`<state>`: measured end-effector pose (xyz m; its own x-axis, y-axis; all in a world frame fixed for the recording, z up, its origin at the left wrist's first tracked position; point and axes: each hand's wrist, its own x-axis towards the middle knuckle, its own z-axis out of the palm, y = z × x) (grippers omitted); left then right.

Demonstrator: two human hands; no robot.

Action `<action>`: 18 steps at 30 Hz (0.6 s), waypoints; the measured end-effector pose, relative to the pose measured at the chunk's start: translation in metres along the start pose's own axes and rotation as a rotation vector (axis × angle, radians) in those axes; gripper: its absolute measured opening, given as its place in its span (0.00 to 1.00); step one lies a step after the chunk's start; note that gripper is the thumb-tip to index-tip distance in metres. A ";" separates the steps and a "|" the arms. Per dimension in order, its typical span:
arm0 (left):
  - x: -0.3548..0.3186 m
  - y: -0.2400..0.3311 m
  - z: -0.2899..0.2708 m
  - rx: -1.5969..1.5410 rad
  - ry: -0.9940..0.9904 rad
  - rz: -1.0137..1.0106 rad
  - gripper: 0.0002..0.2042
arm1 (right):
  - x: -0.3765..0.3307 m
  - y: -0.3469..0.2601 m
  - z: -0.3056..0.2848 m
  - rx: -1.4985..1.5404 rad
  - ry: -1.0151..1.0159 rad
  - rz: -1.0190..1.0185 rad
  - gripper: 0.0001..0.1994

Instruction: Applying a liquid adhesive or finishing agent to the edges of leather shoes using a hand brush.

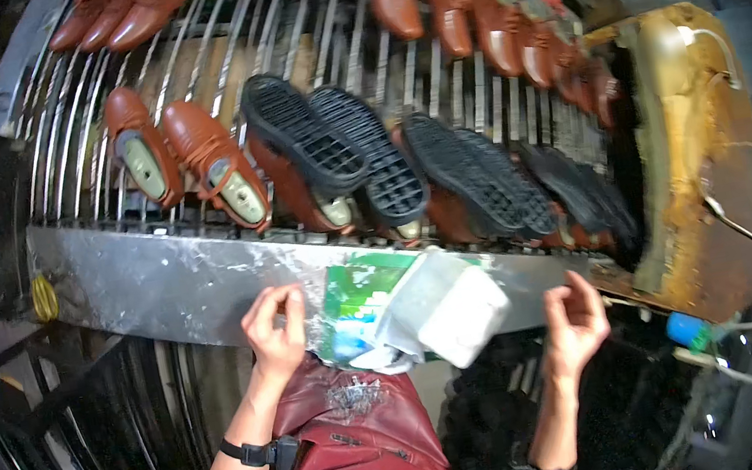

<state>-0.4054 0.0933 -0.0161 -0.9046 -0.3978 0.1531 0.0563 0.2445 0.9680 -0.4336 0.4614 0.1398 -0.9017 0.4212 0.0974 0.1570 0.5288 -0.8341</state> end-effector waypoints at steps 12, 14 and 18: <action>-0.122 -0.060 -0.139 0.369 0.376 0.634 0.05 | -0.070 0.103 -0.021 0.262 0.009 -0.816 0.20; -0.166 -0.027 -0.183 0.505 0.535 0.703 0.07 | -0.116 0.077 -0.006 0.187 0.047 -1.032 0.19; -0.241 0.048 -0.286 1.092 1.043 0.861 0.20 | -0.216 0.076 0.032 0.658 -0.459 -0.886 0.15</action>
<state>-0.0644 -0.0519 0.0503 -0.1168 -0.0918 0.9889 -0.3503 0.9355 0.0454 -0.2399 0.3873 0.0384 -0.6727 -0.2731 0.6876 -0.7080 -0.0325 -0.7055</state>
